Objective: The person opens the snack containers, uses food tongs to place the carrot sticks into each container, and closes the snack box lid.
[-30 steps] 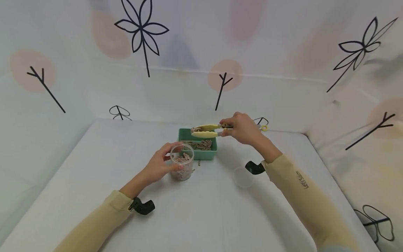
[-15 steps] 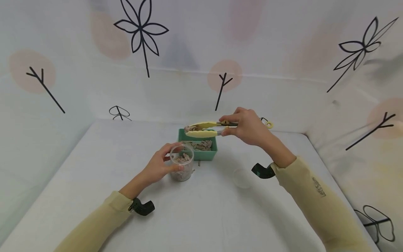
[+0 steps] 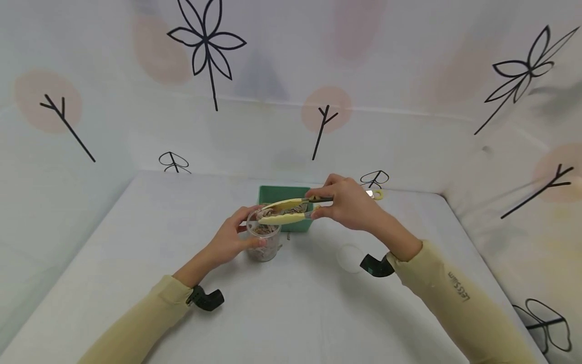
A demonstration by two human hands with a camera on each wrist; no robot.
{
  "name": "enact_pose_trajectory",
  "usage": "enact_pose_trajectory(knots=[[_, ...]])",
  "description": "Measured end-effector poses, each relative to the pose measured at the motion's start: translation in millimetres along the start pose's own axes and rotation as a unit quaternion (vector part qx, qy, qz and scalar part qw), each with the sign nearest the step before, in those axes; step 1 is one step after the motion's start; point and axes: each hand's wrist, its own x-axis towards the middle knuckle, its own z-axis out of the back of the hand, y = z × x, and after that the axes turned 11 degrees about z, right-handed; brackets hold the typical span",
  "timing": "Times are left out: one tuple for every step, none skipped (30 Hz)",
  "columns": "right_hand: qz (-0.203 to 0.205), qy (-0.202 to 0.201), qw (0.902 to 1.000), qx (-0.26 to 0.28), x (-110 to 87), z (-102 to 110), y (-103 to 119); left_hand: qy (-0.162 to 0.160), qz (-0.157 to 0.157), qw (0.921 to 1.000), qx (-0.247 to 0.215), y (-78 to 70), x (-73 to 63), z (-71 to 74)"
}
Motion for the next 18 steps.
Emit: enact_pose_trajectory(knots=[[0.001,0.002,1.0000,0.002,0.2,-1.0,0.1,0.001,0.000,1.0000,-0.001,-0.5,-0.1,0.0],[0.001,0.003,1.0000,0.004,0.4,-1.7,0.5,0.001,-0.001,1.0000,-0.002,-0.9,-0.3,0.0],[0.002,0.004,1.0000,0.005,0.6,-2.2,0.7,0.002,-0.001,1.0000,-0.004,-1.3,-0.4,0.0],[0.002,0.005,1.0000,0.005,0.9,-2.5,1.0,0.002,-0.001,1.0000,-0.003,-1.9,-0.6,-0.1],[0.004,0.005,1.0000,0.006,1.1,-2.8,1.1,0.002,-0.001,1.0000,-0.004,-2.3,-0.6,-0.1],[0.004,0.006,1.0000,0.006,1.2,-3.0,0.8,0.003,-0.001,1.0000,-0.004,-2.7,-0.7,-0.2],[0.004,0.006,1.0000,0.006,1.2,-2.9,0.7,0.003,-0.002,1.0000,-0.005,-2.6,-0.6,-0.2],[0.004,0.007,1.0000,0.005,1.3,-3.1,0.5,0.003,-0.003,1.0000,-0.003,-2.3,-0.6,-0.1],[0.004,0.007,0.9999,0.006,1.3,-3.2,0.3,0.003,-0.004,1.0000,-0.002,-2.0,-0.5,-0.1],[0.004,0.008,0.9999,0.008,1.3,-3.2,0.1,0.003,-0.006,1.0000,-0.001,-1.7,-0.3,0.0],[0.003,0.008,0.9999,0.009,1.3,-3.3,-0.1,0.003,-0.007,1.0000,0.000,-1.3,-0.2,0.1],[0.001,0.008,0.9999,0.011,1.4,-3.3,-0.2,0.002,-0.008,1.0000,0.001,-1.1,0.0,0.2],[0.000,0.009,0.9999,0.012,1.5,-3.4,-0.4,0.002,-0.009,1.0000,0.002,-0.4,0.1,0.3],[-0.001,0.009,0.9999,0.012,1.7,-3.5,-0.4,0.001,-0.009,1.0000,0.003,-0.3,0.1,0.4],[-0.002,0.010,0.9999,0.014,1.8,-3.4,-0.3,0.001,-0.009,1.0000,0.003,-0.2,0.1,0.3],[-0.003,0.010,0.9998,0.014,2.0,-3.5,-0.3,0.002,-0.009,1.0000,0.004,0.2,0.0,0.3],[-0.003,0.010,0.9998,0.015,2.0,-3.6,-0.3,0.002,-0.008,1.0000,0.004,0.6,-0.1,0.4],[-0.004,0.011,0.9998,0.017,1.9,-3.5,-0.4,0.002,-0.007,1.0000,0.005,1.4,0.0,0.5]])
